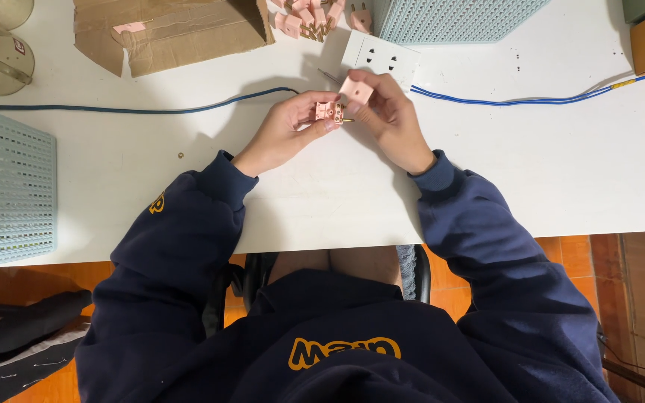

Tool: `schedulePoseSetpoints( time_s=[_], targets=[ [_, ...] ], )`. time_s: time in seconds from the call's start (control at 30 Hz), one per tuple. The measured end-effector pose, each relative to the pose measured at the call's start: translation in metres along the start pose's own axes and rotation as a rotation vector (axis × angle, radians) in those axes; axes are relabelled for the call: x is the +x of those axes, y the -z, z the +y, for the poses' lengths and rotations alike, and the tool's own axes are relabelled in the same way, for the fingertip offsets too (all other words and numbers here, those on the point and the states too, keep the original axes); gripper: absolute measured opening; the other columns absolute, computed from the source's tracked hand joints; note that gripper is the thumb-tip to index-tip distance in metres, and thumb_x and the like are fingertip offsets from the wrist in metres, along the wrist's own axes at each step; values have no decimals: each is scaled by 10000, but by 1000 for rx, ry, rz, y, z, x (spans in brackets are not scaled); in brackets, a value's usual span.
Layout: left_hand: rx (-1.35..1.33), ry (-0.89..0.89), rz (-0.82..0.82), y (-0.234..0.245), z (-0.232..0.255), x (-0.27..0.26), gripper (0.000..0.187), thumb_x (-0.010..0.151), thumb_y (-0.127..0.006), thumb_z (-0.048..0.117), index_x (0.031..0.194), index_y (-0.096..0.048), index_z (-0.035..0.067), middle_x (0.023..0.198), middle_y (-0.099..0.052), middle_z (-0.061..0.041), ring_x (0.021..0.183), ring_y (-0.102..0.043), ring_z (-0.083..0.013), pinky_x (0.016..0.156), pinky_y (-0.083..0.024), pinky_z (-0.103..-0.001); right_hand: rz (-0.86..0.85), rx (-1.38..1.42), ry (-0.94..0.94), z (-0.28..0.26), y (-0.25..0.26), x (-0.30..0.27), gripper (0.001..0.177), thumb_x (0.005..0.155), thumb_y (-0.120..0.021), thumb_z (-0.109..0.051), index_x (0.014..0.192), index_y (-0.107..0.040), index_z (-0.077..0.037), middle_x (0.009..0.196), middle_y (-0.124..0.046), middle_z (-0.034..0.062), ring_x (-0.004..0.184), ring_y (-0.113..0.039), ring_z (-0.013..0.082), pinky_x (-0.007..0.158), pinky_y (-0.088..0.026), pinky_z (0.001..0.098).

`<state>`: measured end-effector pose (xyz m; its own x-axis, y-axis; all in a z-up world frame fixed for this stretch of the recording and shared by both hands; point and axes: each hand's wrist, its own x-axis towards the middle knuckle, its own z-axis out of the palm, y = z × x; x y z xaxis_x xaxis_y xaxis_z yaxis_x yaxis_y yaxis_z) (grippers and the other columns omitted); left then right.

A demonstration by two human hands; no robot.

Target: The person assembles electrical plugs by inserting wires into the terminals and tightening them with a screwdriver. They handle multiple pink plug bodies and a white power strip, securing the connections on a white table.

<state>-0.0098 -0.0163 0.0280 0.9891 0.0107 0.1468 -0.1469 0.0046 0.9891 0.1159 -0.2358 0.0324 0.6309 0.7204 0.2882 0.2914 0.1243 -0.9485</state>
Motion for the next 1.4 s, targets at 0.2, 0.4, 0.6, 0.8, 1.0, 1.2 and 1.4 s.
schedulePoseSetpoints(
  time_s=[0.2,0.4,0.6,0.8,1.0,1.2,1.4],
  targets=[
    [-1,-35,-14,-1,9,-2,393,1140,-750,138,1512,-656,58,1524,-732,-72,1333,-734,-162,1190,-611,-313,-52,-260,-31,-7,0,1,499,1203,-732,-183,1667,-582,-81,1258,-613,52,1145,-611,170,994,-523,291],
    [-13,-10,-6,1,-10,1,486,1133,-746,166,1570,-608,7,1525,-737,-107,1371,-719,-184,1230,-597,-356,-6,-367,66,-19,1,-3,484,1173,-796,-228,1579,-584,-72,1596,-691,91,1464,-669,226,1200,-519,354],
    [-15,-57,-57,2,5,-1,369,1187,-675,114,1545,-620,44,1369,-773,-56,1331,-742,-180,1200,-596,-344,-104,-455,253,-17,1,-1,400,1184,-811,-171,1555,-697,-76,1373,-566,115,1337,-602,300,1212,-498,419],
    [-11,-18,-15,3,-17,1,511,1156,-713,140,1628,-563,13,1591,-698,-131,1448,-705,-228,1257,-570,-364,-153,-549,287,-13,2,-2,509,1195,-814,-167,1651,-616,-62,1421,-637,140,1333,-604,320,1207,-483,442],
    [30,-3,-32,4,-14,1,544,1153,-709,100,1664,-538,25,1635,-672,-107,1465,-708,-243,1276,-542,-371,-175,-638,339,-7,5,-1,417,1186,-804,-164,1574,-696,-60,1389,-641,139,1292,-601,340,1167,-468,465],
    [35,16,9,-1,4,0,609,1107,-790,285,1625,-598,27,1408,-737,-36,1315,-676,-106,1249,-579,-313,-173,-706,419,-6,5,0,372,1190,-799,-186,1530,-708,-66,1362,-627,137,1232,-606,349,1098,-472,482],
    [-66,-25,209,3,-11,6,412,1161,-716,209,1537,-687,45,1480,-770,-81,1285,-750,-123,1136,-591,-235,-78,-721,376,-13,3,-2,659,1224,-772,-317,1724,-465,-16,1534,-575,224,1426,-571,400,1239,-487,516]
  ],
)
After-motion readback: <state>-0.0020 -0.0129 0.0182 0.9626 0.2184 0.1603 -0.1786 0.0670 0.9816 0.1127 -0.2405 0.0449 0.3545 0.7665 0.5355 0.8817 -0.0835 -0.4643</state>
